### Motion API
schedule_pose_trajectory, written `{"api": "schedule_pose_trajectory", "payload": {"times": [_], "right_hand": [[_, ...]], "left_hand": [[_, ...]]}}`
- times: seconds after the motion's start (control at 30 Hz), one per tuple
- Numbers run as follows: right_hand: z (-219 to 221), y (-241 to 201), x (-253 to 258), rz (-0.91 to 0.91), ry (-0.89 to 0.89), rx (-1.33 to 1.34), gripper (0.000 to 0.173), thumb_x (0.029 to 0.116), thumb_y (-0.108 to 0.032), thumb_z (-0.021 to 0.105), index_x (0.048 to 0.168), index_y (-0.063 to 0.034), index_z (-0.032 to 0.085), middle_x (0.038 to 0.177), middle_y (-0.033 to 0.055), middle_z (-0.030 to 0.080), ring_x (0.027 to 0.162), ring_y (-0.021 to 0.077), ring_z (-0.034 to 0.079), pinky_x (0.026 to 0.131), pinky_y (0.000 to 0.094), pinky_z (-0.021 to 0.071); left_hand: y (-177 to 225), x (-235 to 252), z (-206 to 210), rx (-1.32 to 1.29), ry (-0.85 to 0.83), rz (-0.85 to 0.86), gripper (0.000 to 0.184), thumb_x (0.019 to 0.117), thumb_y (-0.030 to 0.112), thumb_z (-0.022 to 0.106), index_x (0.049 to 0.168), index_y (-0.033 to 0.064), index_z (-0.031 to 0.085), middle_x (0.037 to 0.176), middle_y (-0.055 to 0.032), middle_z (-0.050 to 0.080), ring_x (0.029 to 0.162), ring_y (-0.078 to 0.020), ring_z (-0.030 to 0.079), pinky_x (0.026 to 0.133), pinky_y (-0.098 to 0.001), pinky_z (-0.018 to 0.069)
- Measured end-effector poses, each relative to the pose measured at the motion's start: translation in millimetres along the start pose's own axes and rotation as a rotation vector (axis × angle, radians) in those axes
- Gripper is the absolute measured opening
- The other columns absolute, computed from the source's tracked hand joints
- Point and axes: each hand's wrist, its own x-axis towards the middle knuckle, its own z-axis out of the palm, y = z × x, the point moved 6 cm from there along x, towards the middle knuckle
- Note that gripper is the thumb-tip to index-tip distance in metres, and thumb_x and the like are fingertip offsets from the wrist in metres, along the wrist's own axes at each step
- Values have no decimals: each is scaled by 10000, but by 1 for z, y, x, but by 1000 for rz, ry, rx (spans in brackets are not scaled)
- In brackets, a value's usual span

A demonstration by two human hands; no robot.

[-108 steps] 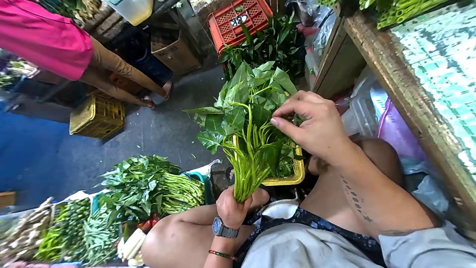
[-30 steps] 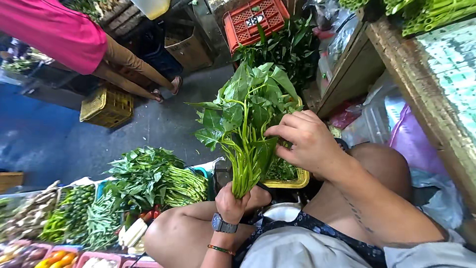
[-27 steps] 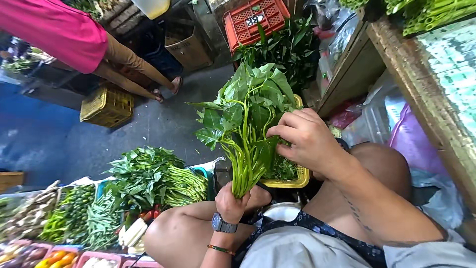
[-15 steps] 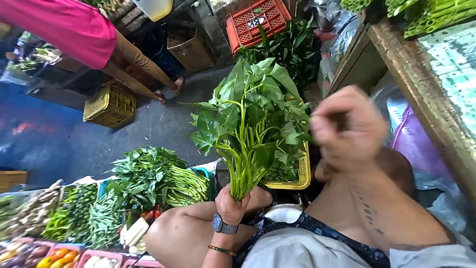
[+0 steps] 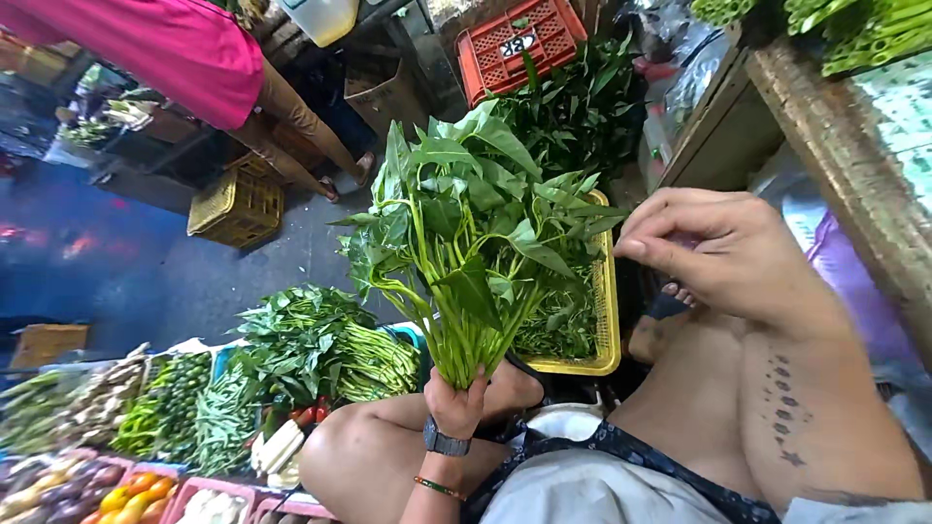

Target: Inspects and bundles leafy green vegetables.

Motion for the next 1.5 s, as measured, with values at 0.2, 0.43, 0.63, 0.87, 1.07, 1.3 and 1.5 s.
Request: {"api": "schedule_pose_trajectory", "payload": {"times": [0.2, 0.43, 0.63, 0.87, 1.07, 1.3, 1.5], "right_hand": [[9, -5, 3, -63, 181, -48, 175, 980, -223, 669, 906, -79, 737, 994, -1, 686, 853, 26, 653, 728, 173, 565], [49, -25, -2, -208, 174, 58, 138, 964, -211, 694, 941, -90, 756, 1074, 5, 685, 1014, 79, 665, 869, 249, 595], [78, -36, -5, -347, 156, -213, 184, 958, -190, 700, 1117, -136, 777, 1214, 51, 709, 1197, 228, 610, 1028, 413, 497], [99, -39, -7, -458, -102, -467, 439, 966, -22, 603, 1335, -239, 699, 1480, -18, 594, 1373, 287, 525, 1075, 474, 463], [91, -17, 4, -349, -96, -505, 251, 1022, -226, 634, 1245, -180, 737, 1215, 80, 681, 1119, 282, 640, 972, 443, 529], [92, -6, 5, -294, -111, -576, 171, 1017, -245, 641, 1080, -157, 773, 959, 73, 677, 908, 262, 654, 862, 430, 531], [109, -9, 2, -235, -78, -653, 227, 964, -293, 564, 911, -166, 745, 937, 74, 644, 879, 270, 609, 827, 456, 475]], "left_hand": [[1, 1, 3, 40, -40, -18, 442, 886, 313, 750, 1085, -65, 636, 874, -90, 730, 815, -46, 717, 778, -234, 607], [7, -1, 8, 294, -90, 105, 424, 873, 346, 742, 1016, -48, 678, 805, -135, 731, 716, -196, 732, 684, -363, 622], [14, -10, 12, 353, -119, 222, 449, 866, 359, 732, 1047, -49, 681, 796, -140, 725, 696, -222, 726, 663, -367, 615], [17, -12, 15, 366, -163, 269, 406, 856, 374, 729, 980, -9, 675, 770, -115, 716, 670, -210, 714, 649, -348, 606], [18, -13, 17, 365, -171, 268, 401, 863, 380, 716, 978, -2, 676, 767, -111, 715, 670, -204, 713, 648, -344, 604], [17, -12, 18, 371, -175, 256, 419, 874, 393, 696, 978, -12, 679, 758, -112, 713, 665, -204, 715, 639, -345, 602], [16, -14, 17, 382, -167, 266, 409, 869, 383, 707, 986, -7, 674, 769, -113, 716, 661, -210, 714, 640, -351, 605]]}}
